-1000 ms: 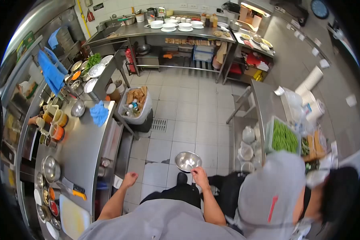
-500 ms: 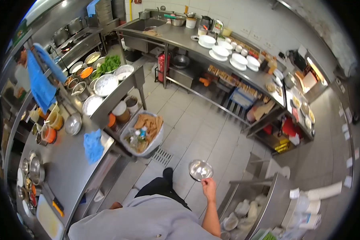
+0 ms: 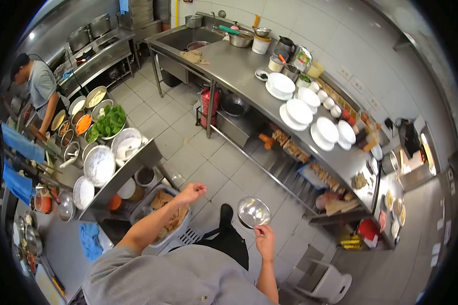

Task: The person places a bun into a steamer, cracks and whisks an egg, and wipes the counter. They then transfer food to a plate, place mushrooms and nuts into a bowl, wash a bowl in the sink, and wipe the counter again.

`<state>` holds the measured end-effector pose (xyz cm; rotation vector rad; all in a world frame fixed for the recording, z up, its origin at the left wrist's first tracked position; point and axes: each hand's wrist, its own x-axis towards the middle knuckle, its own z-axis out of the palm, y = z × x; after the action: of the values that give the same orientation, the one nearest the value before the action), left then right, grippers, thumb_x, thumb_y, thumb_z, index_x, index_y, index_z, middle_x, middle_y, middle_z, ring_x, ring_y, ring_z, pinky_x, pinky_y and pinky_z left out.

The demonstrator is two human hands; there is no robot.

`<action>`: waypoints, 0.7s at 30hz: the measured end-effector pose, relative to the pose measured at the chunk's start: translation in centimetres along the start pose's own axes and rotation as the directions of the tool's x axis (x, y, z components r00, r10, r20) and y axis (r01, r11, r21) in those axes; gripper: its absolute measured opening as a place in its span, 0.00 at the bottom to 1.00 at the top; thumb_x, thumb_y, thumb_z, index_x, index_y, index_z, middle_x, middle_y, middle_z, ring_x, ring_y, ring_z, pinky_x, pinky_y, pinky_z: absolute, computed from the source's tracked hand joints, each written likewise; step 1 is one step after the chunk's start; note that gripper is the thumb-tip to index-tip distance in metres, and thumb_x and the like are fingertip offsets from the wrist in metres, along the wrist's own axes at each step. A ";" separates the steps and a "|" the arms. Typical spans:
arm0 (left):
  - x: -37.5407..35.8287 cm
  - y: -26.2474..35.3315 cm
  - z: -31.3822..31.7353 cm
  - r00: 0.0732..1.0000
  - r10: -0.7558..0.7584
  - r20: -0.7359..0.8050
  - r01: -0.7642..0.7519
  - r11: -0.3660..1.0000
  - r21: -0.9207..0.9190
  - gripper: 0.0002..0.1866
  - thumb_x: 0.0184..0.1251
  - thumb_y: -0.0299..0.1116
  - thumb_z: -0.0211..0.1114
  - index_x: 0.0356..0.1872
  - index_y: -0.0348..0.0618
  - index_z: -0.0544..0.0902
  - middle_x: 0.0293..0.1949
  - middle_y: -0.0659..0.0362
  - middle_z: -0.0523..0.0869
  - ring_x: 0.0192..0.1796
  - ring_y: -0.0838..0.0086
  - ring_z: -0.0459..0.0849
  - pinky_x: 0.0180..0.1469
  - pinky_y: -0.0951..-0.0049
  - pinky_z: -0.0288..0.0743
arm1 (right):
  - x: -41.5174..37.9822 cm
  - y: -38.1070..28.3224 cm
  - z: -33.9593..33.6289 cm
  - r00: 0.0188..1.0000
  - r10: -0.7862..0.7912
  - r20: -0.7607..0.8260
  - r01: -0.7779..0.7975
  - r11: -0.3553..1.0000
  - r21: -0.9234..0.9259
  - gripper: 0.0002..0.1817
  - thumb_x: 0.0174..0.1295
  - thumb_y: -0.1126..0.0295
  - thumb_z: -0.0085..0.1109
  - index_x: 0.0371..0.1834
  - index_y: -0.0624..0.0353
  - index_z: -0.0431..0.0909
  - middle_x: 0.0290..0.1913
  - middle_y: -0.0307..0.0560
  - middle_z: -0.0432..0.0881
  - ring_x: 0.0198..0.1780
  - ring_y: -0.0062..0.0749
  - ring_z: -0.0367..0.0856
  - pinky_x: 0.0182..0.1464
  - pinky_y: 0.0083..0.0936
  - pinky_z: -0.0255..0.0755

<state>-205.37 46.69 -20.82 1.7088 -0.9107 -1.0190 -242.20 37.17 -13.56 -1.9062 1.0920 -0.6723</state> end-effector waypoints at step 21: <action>24.7 14.0 -29.5 0.827 -0.352 -0.439 -0.221 0.514 -0.829 0.09 0.72 0.35 0.58 0.45 0.42 0.76 0.46 0.55 0.86 0.48 0.68 0.86 0.49 0.65 0.83 | 58.7 -27.5 33.1 0.470 -0.674 0.570 0.481 0.737 0.474 0.08 0.60 0.80 0.60 0.42 0.61 0.82 0.42 0.48 0.80 0.43 0.43 0.82 0.46 0.30 0.76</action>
<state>-170.85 30.14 -6.44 1.0236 0.1314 -0.7207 -176.74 6.60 -4.50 -2.0189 -0.1947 -0.3065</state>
